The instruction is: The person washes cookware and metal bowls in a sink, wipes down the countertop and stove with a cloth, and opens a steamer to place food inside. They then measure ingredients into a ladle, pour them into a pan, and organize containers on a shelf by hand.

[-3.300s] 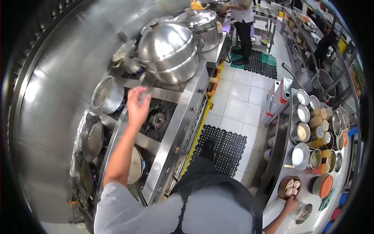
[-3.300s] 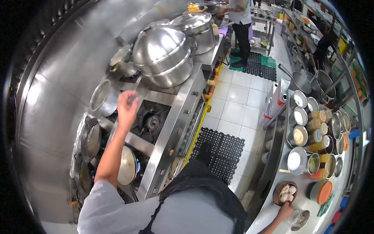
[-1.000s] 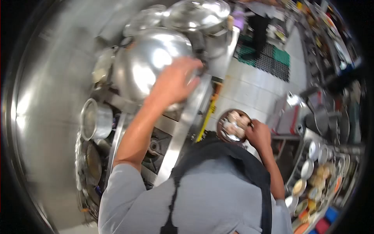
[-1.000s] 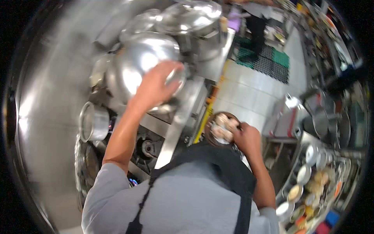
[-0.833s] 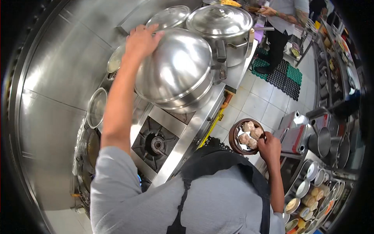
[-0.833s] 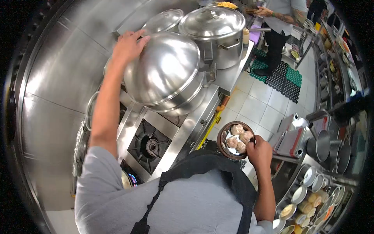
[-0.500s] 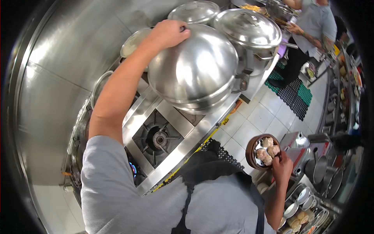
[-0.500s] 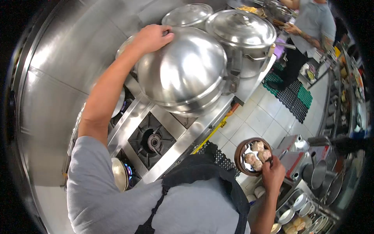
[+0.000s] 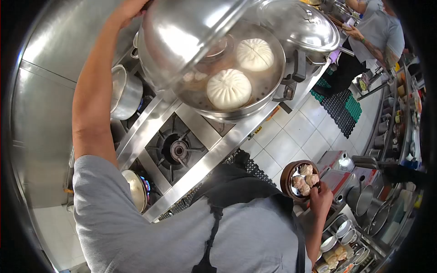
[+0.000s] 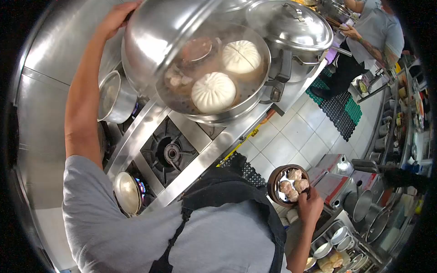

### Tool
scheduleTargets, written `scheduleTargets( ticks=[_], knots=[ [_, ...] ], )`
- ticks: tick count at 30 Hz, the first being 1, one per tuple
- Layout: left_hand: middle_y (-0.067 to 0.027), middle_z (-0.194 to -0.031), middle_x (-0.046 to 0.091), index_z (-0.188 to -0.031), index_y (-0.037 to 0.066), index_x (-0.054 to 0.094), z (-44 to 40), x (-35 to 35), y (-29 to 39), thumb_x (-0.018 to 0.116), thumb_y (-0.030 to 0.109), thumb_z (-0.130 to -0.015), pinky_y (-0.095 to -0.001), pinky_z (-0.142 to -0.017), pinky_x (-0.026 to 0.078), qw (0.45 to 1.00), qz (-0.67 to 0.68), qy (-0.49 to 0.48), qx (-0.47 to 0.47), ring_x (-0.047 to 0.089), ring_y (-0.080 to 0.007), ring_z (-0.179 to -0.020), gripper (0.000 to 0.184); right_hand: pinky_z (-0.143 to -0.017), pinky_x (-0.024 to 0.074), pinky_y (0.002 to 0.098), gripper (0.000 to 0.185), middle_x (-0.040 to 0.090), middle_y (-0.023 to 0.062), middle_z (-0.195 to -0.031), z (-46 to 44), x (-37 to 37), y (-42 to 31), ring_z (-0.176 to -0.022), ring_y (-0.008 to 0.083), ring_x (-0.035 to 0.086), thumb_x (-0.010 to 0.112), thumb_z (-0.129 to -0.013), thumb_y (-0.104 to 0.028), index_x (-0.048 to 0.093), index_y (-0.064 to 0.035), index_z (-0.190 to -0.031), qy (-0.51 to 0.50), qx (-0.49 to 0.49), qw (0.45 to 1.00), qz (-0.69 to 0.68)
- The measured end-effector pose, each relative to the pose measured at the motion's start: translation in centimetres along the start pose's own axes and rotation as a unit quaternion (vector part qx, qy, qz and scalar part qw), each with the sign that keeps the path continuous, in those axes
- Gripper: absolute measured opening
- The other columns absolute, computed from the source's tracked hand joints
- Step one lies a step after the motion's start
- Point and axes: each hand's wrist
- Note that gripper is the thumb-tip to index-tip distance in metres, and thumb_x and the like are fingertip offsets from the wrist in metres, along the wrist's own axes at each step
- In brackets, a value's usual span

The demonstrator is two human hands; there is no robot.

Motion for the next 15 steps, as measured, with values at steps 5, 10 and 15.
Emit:
scheduleTargets(
  ticks=[5, 10, 15],
  knots=[
    [-0.0069, -0.098, 0.071, -0.113, 0.002, 0.072, -1.4, -1.7, -3.8, 0.056, 0.028, -0.105, -0.0322, -0.076, 0.051, 0.998, 0.058, 0.017, -0.025, 0.063, -0.0166, -0.084, 0.032, -0.070, 0.0523, 0.0489, 0.031, 0.066, 0.0292, -0.081, 0.0, -0.7, -0.6, -0.077, 0.0481, 0.066, 0.058, -0.081, -0.018, 0.068, 0.0038, -0.100, -0.029, -0.005, 1.000, 0.008],
    [-0.0158, -0.138, 0.063, -0.135, 0.005, 0.064, 0.5, -1.5, -2.9, 0.051, 0.035, -0.106, -0.0423, -0.111, 0.041, 0.988, -0.129, 0.078, -0.043, 0.057, -0.0288, -0.128, 0.045, -0.069, 0.0526, 0.0487, 0.030, 0.066, 0.0284, -0.079, -0.2, -1.3, -1.3, -0.075, 0.0455, 0.068, 0.057, -0.080, -0.016, 0.069, 0.0037, -0.099, -0.041, 0.007, 0.998, 0.038],
    [-0.0147, -0.145, 0.060, -0.141, 0.009, 0.062, 6.9, -0.5, 1.6, 0.048, 0.039, -0.107, -0.0429, -0.117, 0.037, 0.927, -0.329, 0.078, 0.162, 0.054, -0.0307, -0.135, 0.047, -0.069, 0.0529, 0.0485, 0.031, 0.067, 0.0280, -0.077, -0.4, -1.5, -2.1, -0.073, 0.0423, 0.070, 0.056, -0.080, -0.016, 0.070, 0.0040, -0.099, -0.037, 0.005, 0.999, 0.030]
  ],
)
Point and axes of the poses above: each hand's wrist, its own z-axis away from the middle knuckle, its own x-axis out of the palm, y = z × x
